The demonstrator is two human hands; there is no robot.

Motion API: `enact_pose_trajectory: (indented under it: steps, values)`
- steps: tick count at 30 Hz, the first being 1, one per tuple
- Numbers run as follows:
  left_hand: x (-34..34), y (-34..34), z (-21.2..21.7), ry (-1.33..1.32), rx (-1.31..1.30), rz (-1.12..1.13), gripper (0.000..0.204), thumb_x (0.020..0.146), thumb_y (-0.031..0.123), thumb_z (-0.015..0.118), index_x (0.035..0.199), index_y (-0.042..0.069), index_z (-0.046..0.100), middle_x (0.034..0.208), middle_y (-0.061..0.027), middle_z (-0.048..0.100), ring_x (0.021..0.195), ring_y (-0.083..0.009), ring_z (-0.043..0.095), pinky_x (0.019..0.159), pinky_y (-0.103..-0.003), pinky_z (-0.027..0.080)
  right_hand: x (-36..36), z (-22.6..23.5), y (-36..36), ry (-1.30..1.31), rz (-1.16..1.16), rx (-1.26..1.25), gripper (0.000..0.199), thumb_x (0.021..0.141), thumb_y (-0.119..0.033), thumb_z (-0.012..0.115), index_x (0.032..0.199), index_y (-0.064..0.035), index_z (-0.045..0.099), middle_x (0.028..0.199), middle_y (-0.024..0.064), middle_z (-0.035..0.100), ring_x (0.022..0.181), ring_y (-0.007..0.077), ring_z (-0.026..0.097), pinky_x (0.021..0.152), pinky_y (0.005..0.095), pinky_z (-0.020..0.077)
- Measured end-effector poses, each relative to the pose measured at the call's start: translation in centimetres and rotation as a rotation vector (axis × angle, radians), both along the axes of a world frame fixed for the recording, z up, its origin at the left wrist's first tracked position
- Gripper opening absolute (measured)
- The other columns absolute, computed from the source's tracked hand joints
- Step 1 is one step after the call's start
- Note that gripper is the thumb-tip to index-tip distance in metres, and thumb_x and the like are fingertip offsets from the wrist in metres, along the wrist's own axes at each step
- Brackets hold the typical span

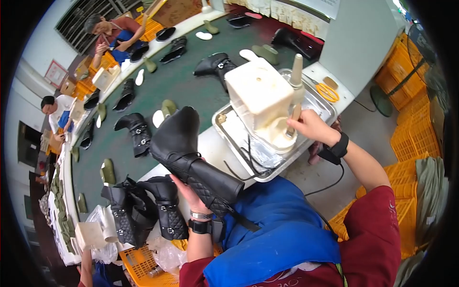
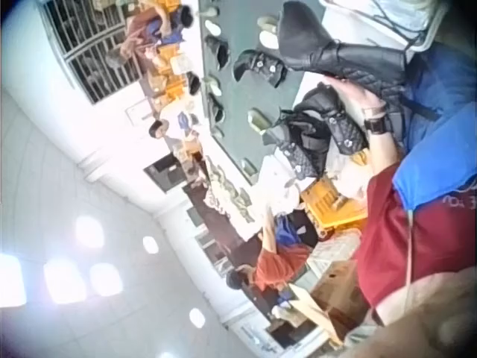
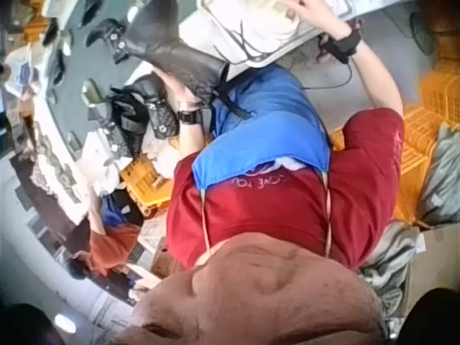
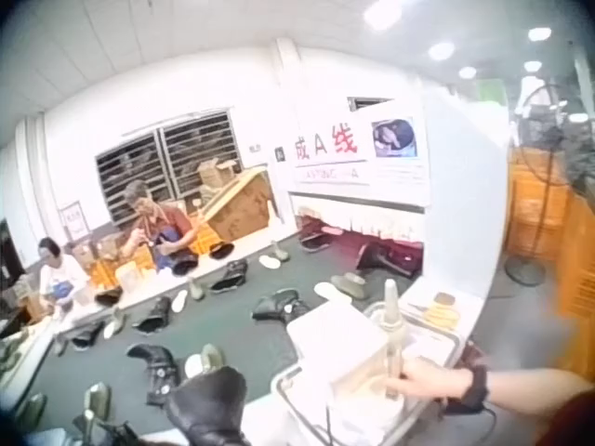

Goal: The recorder applies adhesive to the interior edges of black leather boots using a brush and a glue dispenser at a shoe manufacturing station.

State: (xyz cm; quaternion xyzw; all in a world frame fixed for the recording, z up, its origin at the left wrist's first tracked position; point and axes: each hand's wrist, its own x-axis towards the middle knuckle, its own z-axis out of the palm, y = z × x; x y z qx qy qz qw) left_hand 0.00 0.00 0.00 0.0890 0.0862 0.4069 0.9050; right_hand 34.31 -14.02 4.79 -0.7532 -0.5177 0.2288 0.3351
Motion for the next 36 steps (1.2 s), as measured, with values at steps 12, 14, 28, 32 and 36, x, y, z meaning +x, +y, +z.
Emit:
enact_pose_trajectory:
  steps: [12,14,28,32,36]
  values:
    - [-4.8,-1.9,3.9,-0.138,0.089,0.101,0.059,0.083,0.047,0.06,0.125,0.006,0.05,0.126,-0.011,0.054,0.114,-0.0276,0.052,0.104,-0.044,0.035,-7.2,12.4,-2.4,0.484,0.271,0.207,0.035,0.092,-0.01,0.049,0.125,0.0005,0.051,0.097,0.0054,0.064,0.09,0.009,0.058,0.076,0.0234,0.0471]
    - [-6.3,-2.1,5.1,-0.141,0.166,0.16,0.061,0.085,0.046,0.058,0.13,0.007,0.044,0.131,-0.0109,0.049,0.118,-0.0271,0.049,0.104,-0.045,0.034,-10.7,14.3,-2.7,0.874,0.658,0.333,0.057,0.089,-0.027,0.055,0.135,0.0016,0.038,0.127,0.0122,0.051,0.115,0.0192,0.048,0.099,0.035,0.0376]
    - [-21.7,-8.8,7.1,-0.348,0.276,0.436,0.074,0.083,0.043,0.061,0.141,0.011,0.028,0.14,-0.0095,0.039,0.126,-0.0274,0.042,0.106,-0.053,0.028,-27.3,16.8,3.6,1.088,1.596,0.654,0.077,0.082,-0.054,0.058,0.131,0.001,0.035,0.132,0.0248,0.034,0.123,0.033,0.032,0.103,0.0452,0.025]
    - [-24.2,-10.6,6.8,-0.287,0.289,0.504,0.074,0.083,0.044,0.062,0.14,0.011,0.029,0.139,-0.0105,0.041,0.126,-0.0293,0.042,0.105,-0.054,0.029,-29.8,17.1,4.2,1.144,1.568,0.621,0.071,0.083,-0.053,0.058,0.127,0.0003,0.038,0.127,0.0256,0.037,0.119,0.0335,0.036,0.102,0.0457,0.0275]
    - [-25.2,-10.6,6.6,-0.288,0.286,0.525,0.072,0.083,0.044,0.062,0.139,0.011,0.03,0.141,-0.0106,0.039,0.127,-0.0286,0.041,0.106,-0.054,0.028,-32.0,17.7,5.8,1.18,1.506,0.597,0.066,0.084,-0.051,0.057,0.123,-0.0003,0.042,0.123,0.0263,0.041,0.114,0.0341,0.039,0.1,0.0462,0.0299]
